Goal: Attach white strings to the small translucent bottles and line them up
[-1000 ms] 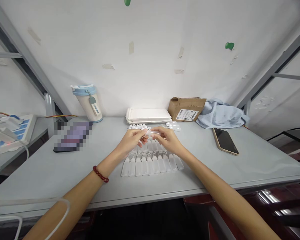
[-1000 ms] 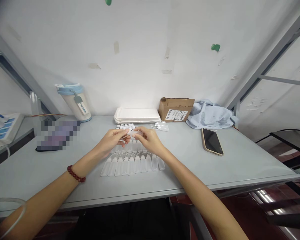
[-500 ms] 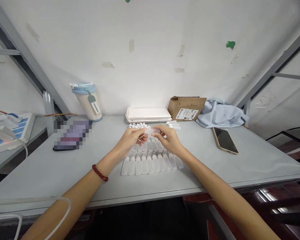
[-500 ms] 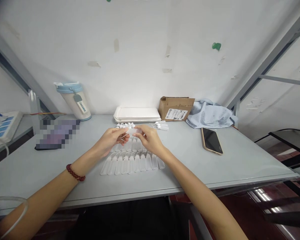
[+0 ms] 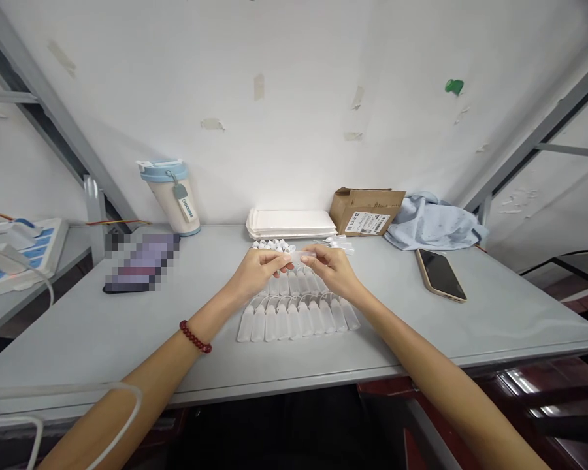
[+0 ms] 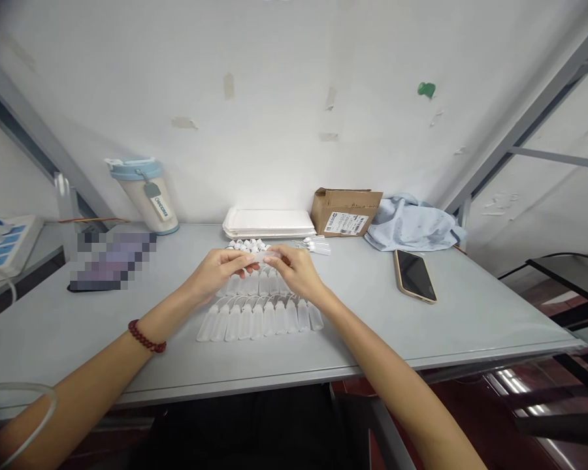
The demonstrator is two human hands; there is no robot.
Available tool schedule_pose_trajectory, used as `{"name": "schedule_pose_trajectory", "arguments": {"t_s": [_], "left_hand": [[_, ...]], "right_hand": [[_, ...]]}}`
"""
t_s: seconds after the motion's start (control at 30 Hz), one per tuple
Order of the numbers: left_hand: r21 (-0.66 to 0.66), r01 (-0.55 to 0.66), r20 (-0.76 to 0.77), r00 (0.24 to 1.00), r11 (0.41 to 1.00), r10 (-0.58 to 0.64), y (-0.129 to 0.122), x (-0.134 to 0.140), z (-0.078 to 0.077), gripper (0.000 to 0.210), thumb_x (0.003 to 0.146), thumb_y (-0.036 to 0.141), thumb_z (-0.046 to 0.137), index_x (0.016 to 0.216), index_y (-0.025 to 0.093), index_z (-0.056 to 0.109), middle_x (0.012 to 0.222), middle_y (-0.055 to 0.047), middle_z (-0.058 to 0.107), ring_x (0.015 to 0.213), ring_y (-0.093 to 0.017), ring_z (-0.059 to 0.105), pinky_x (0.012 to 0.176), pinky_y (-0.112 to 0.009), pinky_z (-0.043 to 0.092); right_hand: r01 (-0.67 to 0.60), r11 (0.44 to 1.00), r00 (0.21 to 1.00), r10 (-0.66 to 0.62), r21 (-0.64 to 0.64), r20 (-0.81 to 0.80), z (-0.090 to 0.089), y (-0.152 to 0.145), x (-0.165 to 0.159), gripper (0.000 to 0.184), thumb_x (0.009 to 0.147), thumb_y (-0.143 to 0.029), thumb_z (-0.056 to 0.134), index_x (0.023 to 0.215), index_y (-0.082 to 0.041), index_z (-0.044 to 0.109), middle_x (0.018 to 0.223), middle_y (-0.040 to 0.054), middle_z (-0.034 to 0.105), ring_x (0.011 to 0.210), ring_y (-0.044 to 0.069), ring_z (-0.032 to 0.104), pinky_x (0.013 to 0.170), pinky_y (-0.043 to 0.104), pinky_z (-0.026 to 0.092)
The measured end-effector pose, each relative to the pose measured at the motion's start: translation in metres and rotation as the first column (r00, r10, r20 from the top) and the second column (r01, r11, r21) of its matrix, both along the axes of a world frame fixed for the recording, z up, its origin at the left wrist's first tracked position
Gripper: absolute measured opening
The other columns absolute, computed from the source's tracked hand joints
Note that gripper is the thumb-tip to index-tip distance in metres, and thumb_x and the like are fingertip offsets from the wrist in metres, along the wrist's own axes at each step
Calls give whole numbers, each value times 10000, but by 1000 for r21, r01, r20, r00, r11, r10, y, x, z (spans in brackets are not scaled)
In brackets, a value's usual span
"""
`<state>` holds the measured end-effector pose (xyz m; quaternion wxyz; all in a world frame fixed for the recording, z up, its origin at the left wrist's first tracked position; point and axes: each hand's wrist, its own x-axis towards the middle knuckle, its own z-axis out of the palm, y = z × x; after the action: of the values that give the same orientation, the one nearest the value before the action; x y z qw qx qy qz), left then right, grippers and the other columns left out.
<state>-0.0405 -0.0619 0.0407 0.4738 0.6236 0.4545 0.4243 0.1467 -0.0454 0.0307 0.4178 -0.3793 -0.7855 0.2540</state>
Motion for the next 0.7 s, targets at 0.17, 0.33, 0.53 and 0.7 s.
{"name": "schedule_pose_trajectory", "arguments": {"t_s": [0.17,0.33,0.53,0.7], "left_hand": [[110,-22,-111,993,994,34,-3,1,2,285,772,406,582,731,162,724,779,-58,704,683,-160,569,645,-269,443],[58,-51,-12,999,997,52,-2,4,2,304,771,415,575,679,145,683,740,-66,678,682,-162,575,629,-274,442],[-67,-42,78,996,997,47,-1,6,0,380,790,467,555,629,128,614,652,-42,583,601,-131,530,547,-259,415],[-65,-38,79,996,997,43,-2,5,0,390,774,478,577,600,129,595,603,-25,547,567,-118,500,552,-263,411]], "right_hand": [[5,991,999,-12,-136,-51,1,-1,0,383,834,-504,518,845,-145,652,531,-46,369,489,86,333,470,220,276],[-30,985,993,9,-168,-120,0,-1,-2,392,832,-502,519,884,-137,653,526,-47,390,475,83,353,461,218,291],[-45,999,996,43,-19,-81,0,-1,-3,321,846,-408,535,961,-135,658,657,2,557,545,96,437,533,225,370],[-31,999,998,33,27,-49,-1,0,-2,321,839,-404,547,988,-145,663,613,-12,532,525,100,408,536,231,368]]}}
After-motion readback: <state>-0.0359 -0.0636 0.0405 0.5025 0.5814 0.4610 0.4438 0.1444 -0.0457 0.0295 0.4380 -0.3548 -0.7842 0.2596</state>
